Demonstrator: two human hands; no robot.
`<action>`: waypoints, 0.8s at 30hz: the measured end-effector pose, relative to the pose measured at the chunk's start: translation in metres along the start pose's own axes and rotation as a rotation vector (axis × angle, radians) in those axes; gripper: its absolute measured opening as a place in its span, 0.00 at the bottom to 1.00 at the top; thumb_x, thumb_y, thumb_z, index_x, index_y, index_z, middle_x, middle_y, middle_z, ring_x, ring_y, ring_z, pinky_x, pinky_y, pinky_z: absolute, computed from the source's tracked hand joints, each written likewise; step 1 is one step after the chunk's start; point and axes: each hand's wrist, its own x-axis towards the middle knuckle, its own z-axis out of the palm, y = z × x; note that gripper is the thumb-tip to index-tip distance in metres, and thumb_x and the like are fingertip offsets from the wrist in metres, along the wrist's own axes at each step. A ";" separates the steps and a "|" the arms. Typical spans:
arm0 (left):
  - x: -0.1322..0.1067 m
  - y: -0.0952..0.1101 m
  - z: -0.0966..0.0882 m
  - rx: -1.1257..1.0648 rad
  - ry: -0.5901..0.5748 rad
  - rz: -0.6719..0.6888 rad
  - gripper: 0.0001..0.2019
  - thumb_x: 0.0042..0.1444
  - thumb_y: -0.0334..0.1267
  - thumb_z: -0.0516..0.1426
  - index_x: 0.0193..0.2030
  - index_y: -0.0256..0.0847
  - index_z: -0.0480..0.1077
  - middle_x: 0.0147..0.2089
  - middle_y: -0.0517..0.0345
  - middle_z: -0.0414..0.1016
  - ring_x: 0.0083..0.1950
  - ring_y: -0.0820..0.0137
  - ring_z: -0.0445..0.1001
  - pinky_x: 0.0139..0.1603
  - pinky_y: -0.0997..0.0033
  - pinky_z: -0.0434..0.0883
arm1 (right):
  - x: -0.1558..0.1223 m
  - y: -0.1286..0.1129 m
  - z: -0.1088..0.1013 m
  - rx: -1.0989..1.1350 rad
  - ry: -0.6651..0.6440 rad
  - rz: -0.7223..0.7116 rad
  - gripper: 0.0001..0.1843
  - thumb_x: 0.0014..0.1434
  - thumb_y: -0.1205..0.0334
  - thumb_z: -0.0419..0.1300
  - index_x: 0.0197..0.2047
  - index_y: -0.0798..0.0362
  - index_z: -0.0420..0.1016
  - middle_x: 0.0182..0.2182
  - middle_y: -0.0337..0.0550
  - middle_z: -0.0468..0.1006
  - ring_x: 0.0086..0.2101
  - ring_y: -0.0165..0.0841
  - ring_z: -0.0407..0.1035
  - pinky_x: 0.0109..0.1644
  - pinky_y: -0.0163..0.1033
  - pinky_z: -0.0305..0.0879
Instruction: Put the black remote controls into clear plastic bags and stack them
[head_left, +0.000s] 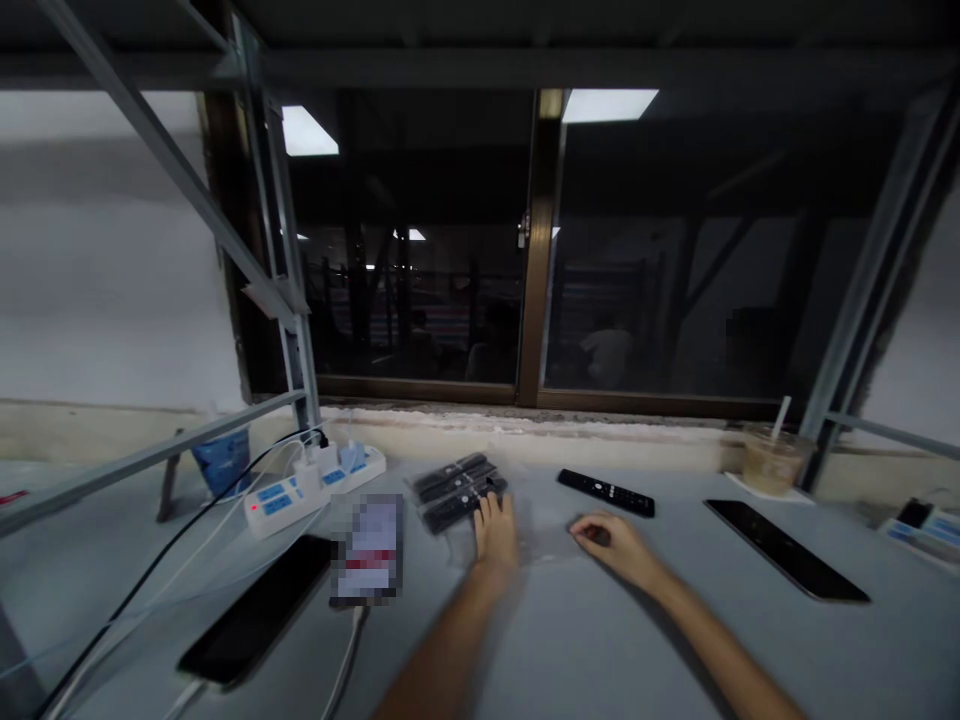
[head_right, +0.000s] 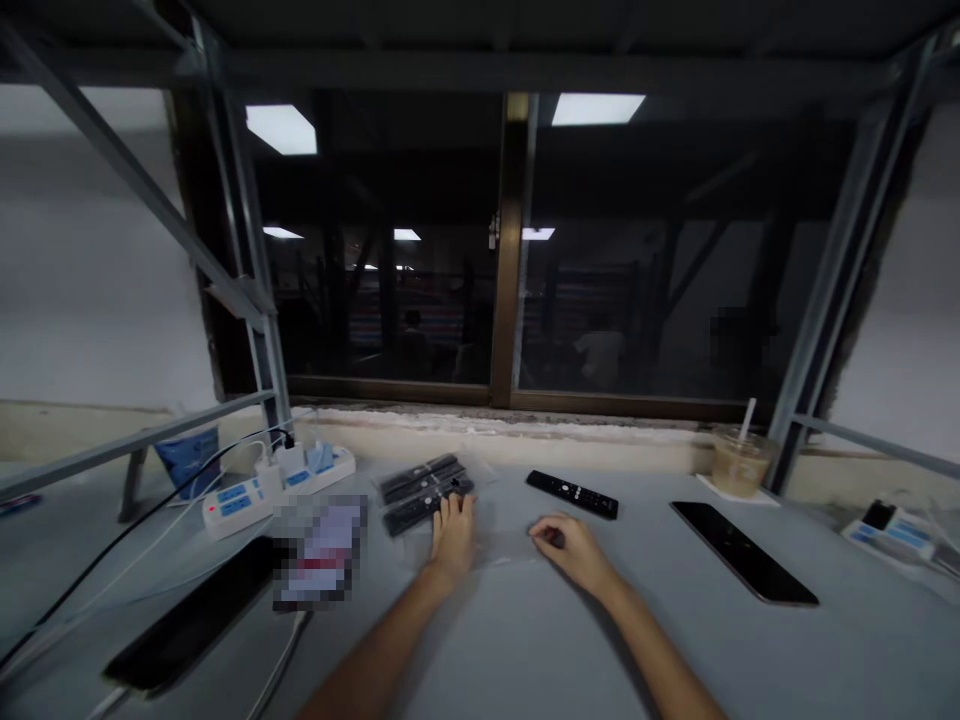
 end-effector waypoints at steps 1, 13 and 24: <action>0.001 -0.001 -0.001 -0.015 0.033 -0.008 0.26 0.51 0.27 0.52 0.59 0.40 0.56 0.59 0.46 0.60 0.59 0.60 0.58 0.57 0.61 0.58 | 0.000 0.000 0.000 -0.005 0.005 -0.005 0.09 0.51 0.59 0.56 0.29 0.52 0.77 0.27 0.42 0.75 0.28 0.33 0.68 0.32 0.37 0.63; 0.009 -0.020 0.006 0.008 0.107 -0.140 0.29 0.53 0.35 0.47 0.62 0.25 0.49 0.65 0.36 0.47 0.66 0.51 0.44 0.61 0.55 0.51 | 0.001 -0.003 -0.001 0.125 0.176 0.173 0.14 0.46 0.52 0.59 0.29 0.54 0.77 0.27 0.46 0.78 0.27 0.36 0.70 0.31 0.40 0.66; 0.008 -0.011 -0.008 0.059 0.083 -0.004 0.23 0.54 0.35 0.50 0.58 0.38 0.59 0.59 0.43 0.60 0.58 0.58 0.60 0.55 0.61 0.58 | 0.000 0.004 0.002 0.066 0.050 0.061 0.09 0.45 0.60 0.60 0.30 0.53 0.78 0.28 0.44 0.77 0.30 0.34 0.69 0.36 0.39 0.65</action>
